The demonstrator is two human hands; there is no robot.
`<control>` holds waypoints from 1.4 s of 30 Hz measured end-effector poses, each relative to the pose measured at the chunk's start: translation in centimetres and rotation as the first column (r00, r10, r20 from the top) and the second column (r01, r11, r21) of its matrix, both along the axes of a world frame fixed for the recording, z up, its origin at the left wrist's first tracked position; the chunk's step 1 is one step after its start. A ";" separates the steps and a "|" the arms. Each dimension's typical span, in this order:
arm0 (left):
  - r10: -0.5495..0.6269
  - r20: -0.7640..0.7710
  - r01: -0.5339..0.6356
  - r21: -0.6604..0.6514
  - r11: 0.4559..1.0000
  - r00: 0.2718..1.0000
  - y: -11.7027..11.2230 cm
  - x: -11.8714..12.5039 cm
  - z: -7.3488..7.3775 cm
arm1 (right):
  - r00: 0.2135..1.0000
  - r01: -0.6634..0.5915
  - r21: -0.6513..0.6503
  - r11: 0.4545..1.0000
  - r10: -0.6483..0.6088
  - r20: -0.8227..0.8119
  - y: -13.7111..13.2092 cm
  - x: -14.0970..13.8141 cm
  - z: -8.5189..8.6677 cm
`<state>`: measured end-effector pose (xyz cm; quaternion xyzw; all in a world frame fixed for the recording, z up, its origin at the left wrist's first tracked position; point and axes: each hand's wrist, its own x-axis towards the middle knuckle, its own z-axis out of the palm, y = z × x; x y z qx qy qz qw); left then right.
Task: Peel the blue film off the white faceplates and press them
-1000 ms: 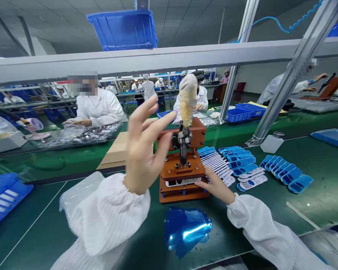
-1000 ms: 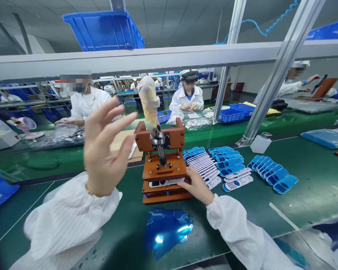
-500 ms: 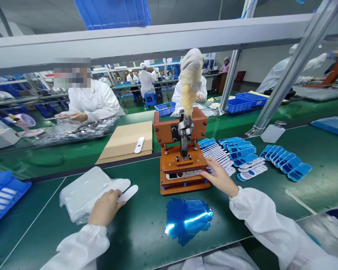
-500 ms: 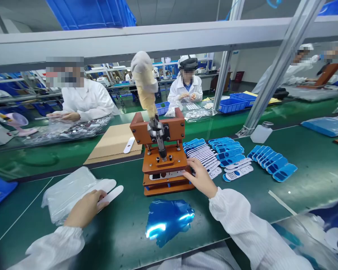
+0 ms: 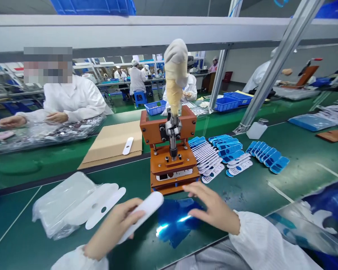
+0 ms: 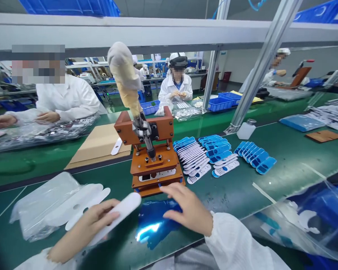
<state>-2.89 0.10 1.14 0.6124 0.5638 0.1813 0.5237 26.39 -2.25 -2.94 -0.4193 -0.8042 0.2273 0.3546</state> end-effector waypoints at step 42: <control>0.289 -0.317 0.188 0.898 0.399 0.903 2.9 5.0 -7.8 | 0.957 0.227 0.187 0.956 -0.255 0.141 6.7 3.2 -1.9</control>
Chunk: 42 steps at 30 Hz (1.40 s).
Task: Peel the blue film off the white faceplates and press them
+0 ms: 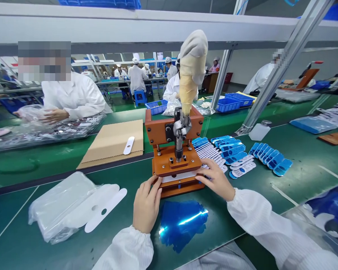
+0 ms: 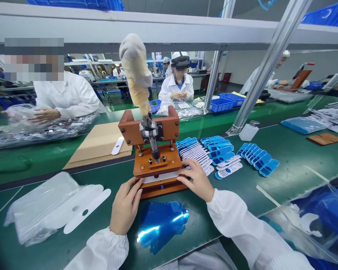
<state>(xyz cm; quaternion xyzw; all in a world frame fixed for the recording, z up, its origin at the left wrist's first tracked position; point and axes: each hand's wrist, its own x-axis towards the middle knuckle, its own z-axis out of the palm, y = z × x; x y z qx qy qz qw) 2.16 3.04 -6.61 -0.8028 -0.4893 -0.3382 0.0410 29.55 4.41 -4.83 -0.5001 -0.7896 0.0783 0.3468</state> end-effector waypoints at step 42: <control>-0.166 0.068 0.178 -0.268 0.947 0.984 0.9 1.0 5.5 | 0.981 0.077 0.570 0.818 0.040 -0.190 5.5 -3.0 18.4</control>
